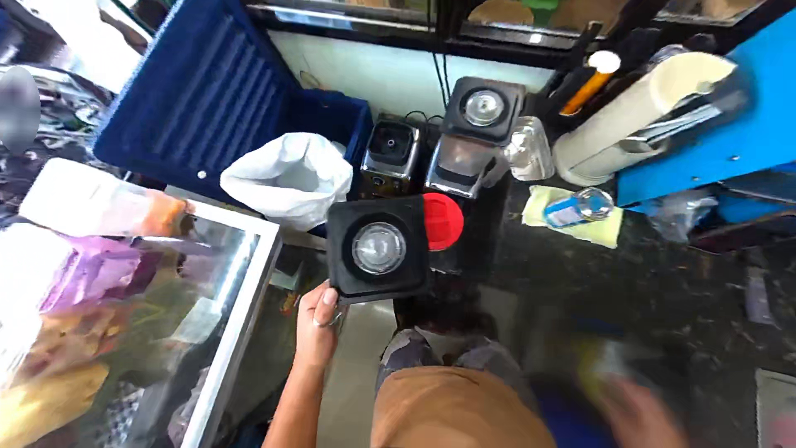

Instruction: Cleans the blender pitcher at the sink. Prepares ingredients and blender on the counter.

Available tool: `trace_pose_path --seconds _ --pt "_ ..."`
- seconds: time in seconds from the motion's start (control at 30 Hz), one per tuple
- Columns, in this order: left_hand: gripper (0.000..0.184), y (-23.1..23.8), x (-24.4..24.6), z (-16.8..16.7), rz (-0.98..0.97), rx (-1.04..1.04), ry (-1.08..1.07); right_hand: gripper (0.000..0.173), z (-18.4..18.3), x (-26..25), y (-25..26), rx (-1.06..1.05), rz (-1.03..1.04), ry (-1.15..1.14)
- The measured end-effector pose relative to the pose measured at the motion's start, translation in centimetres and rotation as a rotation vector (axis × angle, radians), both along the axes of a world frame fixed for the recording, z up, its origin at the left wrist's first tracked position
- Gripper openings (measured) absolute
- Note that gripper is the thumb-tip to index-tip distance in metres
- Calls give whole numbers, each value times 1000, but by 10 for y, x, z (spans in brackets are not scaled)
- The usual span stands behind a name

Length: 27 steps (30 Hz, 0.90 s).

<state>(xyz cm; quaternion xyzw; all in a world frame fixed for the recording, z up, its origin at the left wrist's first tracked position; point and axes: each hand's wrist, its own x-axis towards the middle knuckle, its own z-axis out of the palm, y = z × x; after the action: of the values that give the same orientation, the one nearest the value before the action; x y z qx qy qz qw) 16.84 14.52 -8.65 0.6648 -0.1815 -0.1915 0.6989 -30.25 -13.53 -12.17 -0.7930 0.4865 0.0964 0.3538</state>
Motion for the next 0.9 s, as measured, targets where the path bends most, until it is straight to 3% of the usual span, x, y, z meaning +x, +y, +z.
trace_pose_path --seconds 0.17,0.3,0.4,0.47,0.57,0.63,0.7,0.8,0.9 --pt "37 26 66 -28 272 -110 143 34 -122 300 64 335 494 -260" --pt "35 27 99 -21 377 -177 173 51 -219 508 85 205 623 -173" --pt "46 26 116 -15 450 -170 187 74 -299 590 90 33 667 -60" --pt "43 32 125 -12 464 -184 195 69 -322 607 106 -5 707 -18" --pt "40 36 137 -10 504 -195 205 37 -305 606 125 120 716 20" --pt "41 33 146 -9 500 -196 201 32 -277 603 117 261 625 1" --pt "42 28 158 -9 496 -227 212 31 -220 606 99 261 500 -145" --pt "42 26 178 -11 494 -286 240 28 -110 619 46 16 410 -375" --pt "41 29 200 -19 460 -309 235 27 -64 651 -33 -334 448 -415"
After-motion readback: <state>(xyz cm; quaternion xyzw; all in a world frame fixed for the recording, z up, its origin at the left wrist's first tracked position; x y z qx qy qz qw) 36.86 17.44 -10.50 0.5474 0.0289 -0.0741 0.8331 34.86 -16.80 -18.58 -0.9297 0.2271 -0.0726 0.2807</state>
